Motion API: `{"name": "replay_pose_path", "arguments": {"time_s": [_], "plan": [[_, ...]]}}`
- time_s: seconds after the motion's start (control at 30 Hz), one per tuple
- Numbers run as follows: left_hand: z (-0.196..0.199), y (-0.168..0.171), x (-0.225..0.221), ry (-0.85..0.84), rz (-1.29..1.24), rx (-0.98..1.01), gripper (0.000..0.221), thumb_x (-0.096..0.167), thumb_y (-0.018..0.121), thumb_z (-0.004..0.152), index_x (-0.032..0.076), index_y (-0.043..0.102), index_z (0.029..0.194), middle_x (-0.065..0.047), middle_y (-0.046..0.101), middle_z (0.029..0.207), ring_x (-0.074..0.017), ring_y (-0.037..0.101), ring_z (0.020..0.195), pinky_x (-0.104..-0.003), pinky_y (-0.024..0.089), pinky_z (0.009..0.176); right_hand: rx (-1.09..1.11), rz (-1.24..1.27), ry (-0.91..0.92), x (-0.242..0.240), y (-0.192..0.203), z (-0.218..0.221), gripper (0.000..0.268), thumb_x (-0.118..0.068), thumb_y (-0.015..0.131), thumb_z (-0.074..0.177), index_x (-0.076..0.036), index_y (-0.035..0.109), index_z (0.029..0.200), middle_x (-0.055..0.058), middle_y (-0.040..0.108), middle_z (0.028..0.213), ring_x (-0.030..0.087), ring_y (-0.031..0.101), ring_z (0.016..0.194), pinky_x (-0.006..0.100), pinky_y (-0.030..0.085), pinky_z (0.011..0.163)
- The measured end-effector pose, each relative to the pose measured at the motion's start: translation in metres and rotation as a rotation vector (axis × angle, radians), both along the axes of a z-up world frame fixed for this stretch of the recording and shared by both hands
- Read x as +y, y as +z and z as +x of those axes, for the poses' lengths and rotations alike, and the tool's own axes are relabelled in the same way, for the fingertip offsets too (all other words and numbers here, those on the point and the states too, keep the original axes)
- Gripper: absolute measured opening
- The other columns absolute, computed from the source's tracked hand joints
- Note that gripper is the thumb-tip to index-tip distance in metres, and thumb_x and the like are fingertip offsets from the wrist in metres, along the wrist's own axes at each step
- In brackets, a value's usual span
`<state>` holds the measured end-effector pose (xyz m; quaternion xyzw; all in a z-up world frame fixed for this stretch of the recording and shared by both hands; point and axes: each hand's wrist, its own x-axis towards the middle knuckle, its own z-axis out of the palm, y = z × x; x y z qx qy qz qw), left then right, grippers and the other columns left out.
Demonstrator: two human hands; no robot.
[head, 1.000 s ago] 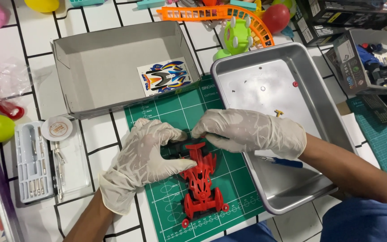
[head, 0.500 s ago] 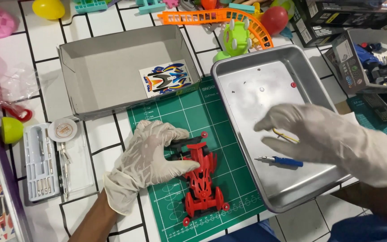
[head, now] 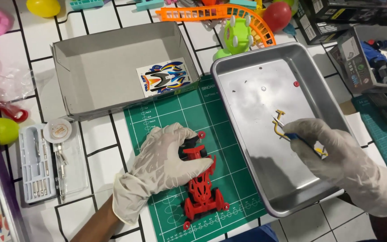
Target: Assembling a Mini 4WD toy car by fitting plastic parts and fastening them with a screwdriver.
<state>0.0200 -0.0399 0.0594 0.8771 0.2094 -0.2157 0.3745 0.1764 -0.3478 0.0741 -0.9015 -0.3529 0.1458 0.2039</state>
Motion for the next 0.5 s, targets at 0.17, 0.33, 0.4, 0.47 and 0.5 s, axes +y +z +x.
{"name": "replay_pose_path", "arguments": {"time_s": [0.17, 0.33, 0.4, 0.47, 0.5], "plan": [[0.0, -0.002, 0.006, 0.106, -0.118, -0.226, 0.064, 0.063, 0.071, 0.068, 0.027, 0.077, 0.121, 0.01, 0.083, 0.091, -0.009, 0.075, 0.08, -0.028, 0.059, 0.081, 0.473, 0.831, 0.259, 0.056, -0.014, -0.001, 0.04, 0.008, 0.081, 0.075, 0.0, 0.065, 0.111, 0.024, 0.073, 0.117, 0.031, 0.077, 0.113, 0.028, 0.073, 0.082], [0.0, -0.032, 0.004, 0.03, -0.047, -0.484, 0.05, 0.06, 0.065, 0.076, 0.03, 0.079, 0.113, 0.01, 0.076, 0.069, -0.0198, 0.069, 0.064, -0.036, 0.048, 0.083, 0.551, 1.009, 0.455, 0.11, -0.045, -0.006, 0.024, -0.002, 0.068, 0.096, -0.001, 0.064, 0.12, 0.019, 0.072, 0.122, 0.023, 0.075, 0.092, 0.03, 0.068, 0.085], [-0.001, -0.035, 0.004, 0.026, -0.058, -0.584, 0.042, 0.055, 0.065, 0.078, 0.03, 0.08, 0.108, 0.011, 0.081, 0.075, -0.021, 0.071, 0.064, -0.037, 0.047, 0.081, 0.458, 0.933, 0.391, 0.122, -0.053, -0.011, 0.02, -0.012, 0.065, 0.098, 0.006, 0.065, 0.107, 0.024, 0.072, 0.116, 0.019, 0.075, 0.065, 0.024, 0.069, 0.061], [-0.002, -0.033, 0.004, 0.062, -0.075, -0.454, 0.043, 0.057, 0.064, 0.075, 0.031, 0.081, 0.104, 0.011, 0.074, 0.069, -0.0215, 0.06, 0.067, -0.038, 0.046, 0.077, 0.091, 0.806, 0.352, 0.129, -0.064, -0.013, 0.025, -0.022, 0.059, 0.102, 0.001, 0.065, 0.11, 0.013, 0.075, 0.106, 0.014, 0.077, 0.067, 0.022, 0.068, 0.066], [-0.003, -0.037, 0.004, 0.067, -0.08, -0.453, 0.043, 0.057, 0.064, 0.075, 0.031, 0.081, 0.104, 0.011, 0.074, 0.069, -0.0215, 0.06, 0.067, -0.038, 0.046, 0.077, 0.095, 0.801, 0.354, 0.123, -0.08, -0.01, 0.025, -0.022, 0.059, 0.102, 0.001, 0.065, 0.11, 0.013, 0.075, 0.106, 0.014, 0.077, 0.067, 0.022, 0.068, 0.066]]}}
